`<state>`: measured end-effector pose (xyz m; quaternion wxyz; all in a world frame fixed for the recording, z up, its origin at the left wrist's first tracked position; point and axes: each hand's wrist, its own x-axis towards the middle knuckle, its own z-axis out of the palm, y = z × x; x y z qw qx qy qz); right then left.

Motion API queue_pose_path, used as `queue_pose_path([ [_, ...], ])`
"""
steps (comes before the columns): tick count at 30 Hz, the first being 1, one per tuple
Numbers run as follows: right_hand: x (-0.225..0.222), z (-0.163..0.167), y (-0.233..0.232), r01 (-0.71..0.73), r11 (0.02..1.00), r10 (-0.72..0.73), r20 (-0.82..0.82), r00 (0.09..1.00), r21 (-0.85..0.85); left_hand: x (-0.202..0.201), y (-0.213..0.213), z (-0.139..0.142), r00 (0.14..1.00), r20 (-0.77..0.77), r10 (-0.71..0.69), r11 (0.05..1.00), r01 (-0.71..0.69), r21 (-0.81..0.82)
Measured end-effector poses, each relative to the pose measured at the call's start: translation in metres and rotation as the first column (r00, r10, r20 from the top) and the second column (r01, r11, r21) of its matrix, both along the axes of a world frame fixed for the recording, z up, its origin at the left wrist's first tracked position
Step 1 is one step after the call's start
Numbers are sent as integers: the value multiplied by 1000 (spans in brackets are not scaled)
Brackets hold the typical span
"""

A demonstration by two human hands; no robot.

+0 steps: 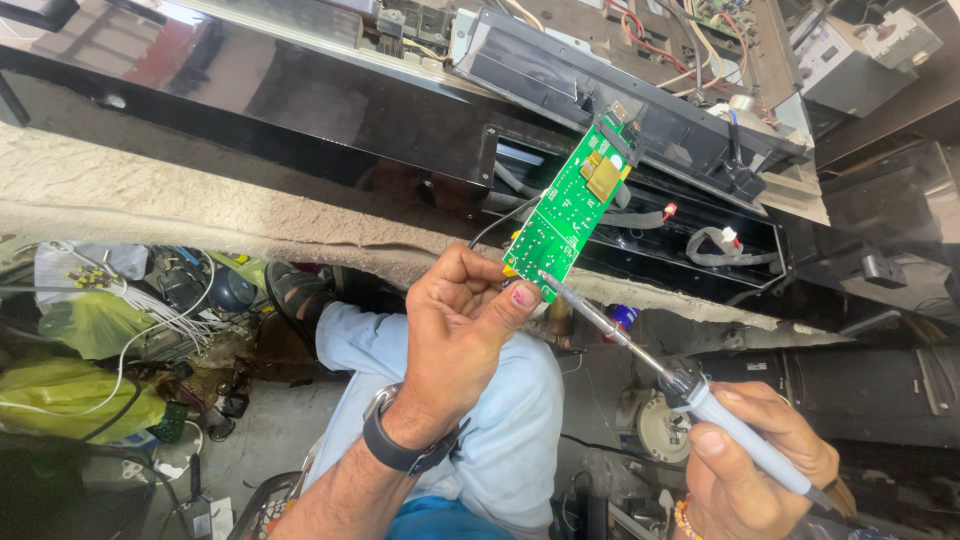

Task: The person disassembles a flat-screen TV by removing screws from the back panel and detaching a circuit board. They then use a soldering iron to work on the board's components.

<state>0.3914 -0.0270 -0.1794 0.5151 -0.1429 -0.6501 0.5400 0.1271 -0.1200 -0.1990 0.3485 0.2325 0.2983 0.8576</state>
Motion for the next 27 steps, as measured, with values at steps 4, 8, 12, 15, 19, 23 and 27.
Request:
queue_pose_path([
  [4,1,1,-1,11,1000,-11,7,1000,2,0,-1,1,1000,-16,7,1000,-8,-29],
  [8,1,1,-1,17,1000,-17,14,1000,-4,-2,-1,2,1000,-18,6,999,-6,-39],
  [12,-1,2,-2,32,1000,-31,22,999,-2,-3,-2,2,1000,-26,10,999,-11,-40],
  [15,-3,3,-4,51,999,-51,31,998,-11,-4,-3,2,998,-55,16,997,-20,-75],
  [19,-7,5,-6,48,998,-48,20,999,-40,-7,-3,2,997,-69,26,994,-33,-102],
  [23,-12,5,-6,60,998,-60,8,998,-28,-11,-2,6,999,-50,14,996,-18,-84],
  [27,-15,2,-1,23,999,-25,-47,999,-43,-14,-2,11,999,-42,12,996,-16,-83],
])
